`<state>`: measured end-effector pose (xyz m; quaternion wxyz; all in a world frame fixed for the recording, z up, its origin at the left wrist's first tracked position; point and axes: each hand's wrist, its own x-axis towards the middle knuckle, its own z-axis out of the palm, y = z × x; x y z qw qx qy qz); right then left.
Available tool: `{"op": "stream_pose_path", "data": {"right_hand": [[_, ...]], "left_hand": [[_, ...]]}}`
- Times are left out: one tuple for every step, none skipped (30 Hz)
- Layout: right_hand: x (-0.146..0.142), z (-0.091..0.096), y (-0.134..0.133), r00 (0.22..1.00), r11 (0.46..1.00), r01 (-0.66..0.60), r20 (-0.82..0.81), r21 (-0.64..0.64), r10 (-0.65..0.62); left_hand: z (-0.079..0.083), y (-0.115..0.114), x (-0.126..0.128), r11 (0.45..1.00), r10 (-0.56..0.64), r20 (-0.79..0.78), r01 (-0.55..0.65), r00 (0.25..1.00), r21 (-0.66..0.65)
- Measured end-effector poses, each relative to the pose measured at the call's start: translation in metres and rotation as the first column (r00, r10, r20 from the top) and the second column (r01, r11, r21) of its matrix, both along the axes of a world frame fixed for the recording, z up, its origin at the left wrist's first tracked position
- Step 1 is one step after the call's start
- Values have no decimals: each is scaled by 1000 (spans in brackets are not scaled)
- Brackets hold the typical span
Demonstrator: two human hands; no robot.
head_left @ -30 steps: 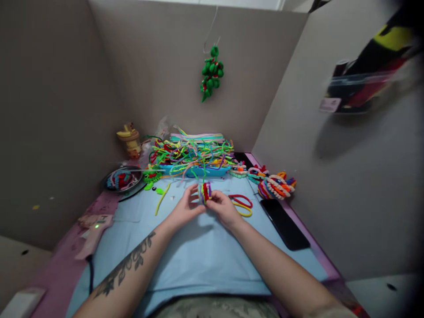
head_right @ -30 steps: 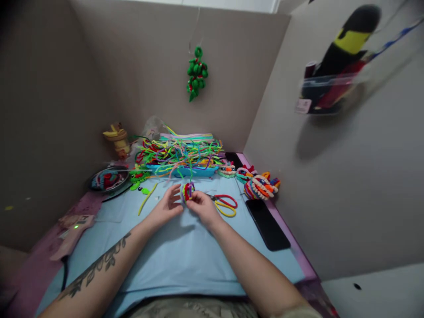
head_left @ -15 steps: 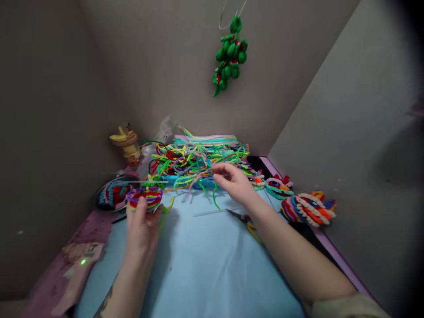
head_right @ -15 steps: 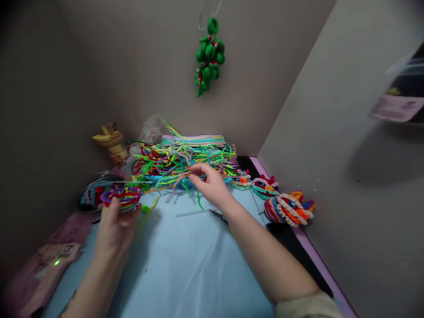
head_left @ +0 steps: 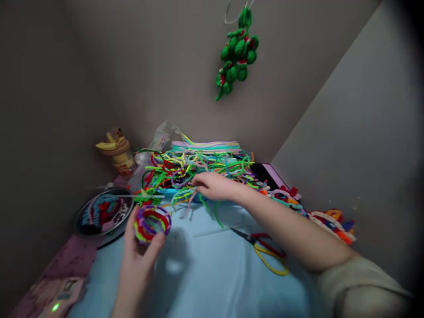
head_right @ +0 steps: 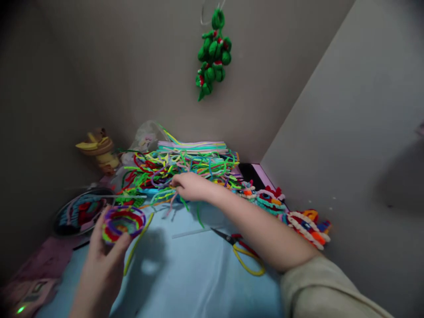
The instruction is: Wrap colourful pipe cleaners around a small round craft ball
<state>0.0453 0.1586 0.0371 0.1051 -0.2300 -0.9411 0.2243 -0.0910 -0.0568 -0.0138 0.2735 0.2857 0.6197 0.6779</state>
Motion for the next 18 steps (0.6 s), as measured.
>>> {"op": "stream_pose_path", "data": {"right_hand": [[-5,-1,12,999,996,24,33,81,-27],[-9,-2,26,997,989,64,41,132,-70],[-13,-4,41,992,981,115,27,158,-121],[-15,-5,56,988,975,151,8,162,-154],[-16,-6,69,983,973,183,-2,141,-184],[-15,-8,79,975,970,221,-15,99,-220],[-15,-9,86,969,968,247,-30,55,-245],[-13,-11,90,964,965,261,-45,9,-261],[-11,-12,91,962,964,262,-65,-38,-264],[-9,-13,89,963,966,247,-91,-82,-254],[-7,-14,85,963,966,224,-123,-127,-239],[-3,-14,79,961,965,196,-163,-172,-224],[0,-12,73,953,961,169,-212,-217,-215],[4,-10,66,942,956,140,-263,-259,-210],[9,-8,59,927,948,113,-311,-297,-208],[13,-4,52,919,939,83,-340,-334,-202],[18,-1,45,922,930,48,-342,-365,-182],[22,2,39,938,924,13,-317,-383,-144]], "left_hand": [[-3,0,0,996,-62,-102,55,993,-71],[-6,0,2,983,-147,-207,119,967,-138],[-9,0,4,962,-240,-313,183,919,-201],[-11,0,7,936,-331,-415,238,847,-261],[-12,0,10,904,-414,-498,278,762,-325],[-13,0,14,869,-485,-559,300,672,-394],[-13,1,17,828,-555,-593,314,583,-465],[-13,1,19,781,-620,-602,323,503,-535],[-14,1,21,731,-679,-592,331,434,-596],[-14,1,22,684,-727,-571,343,381,-643],[-14,0,22,647,-762,-550,362,341,-671],[-13,0,21,625,-781,-539,386,317,-679],[-12,-1,20,623,-782,-540,410,311,-666],[-9,-3,19,639,-768,-553,430,323,-637],[-6,-4,18,664,-746,-568,448,347,-598],[-1,-5,18,694,-718,-583,458,381,-555],[5,-6,19,721,-690,-593,463,415,-515],[12,-5,20,739,-671,-597,464,440,-489]]}}
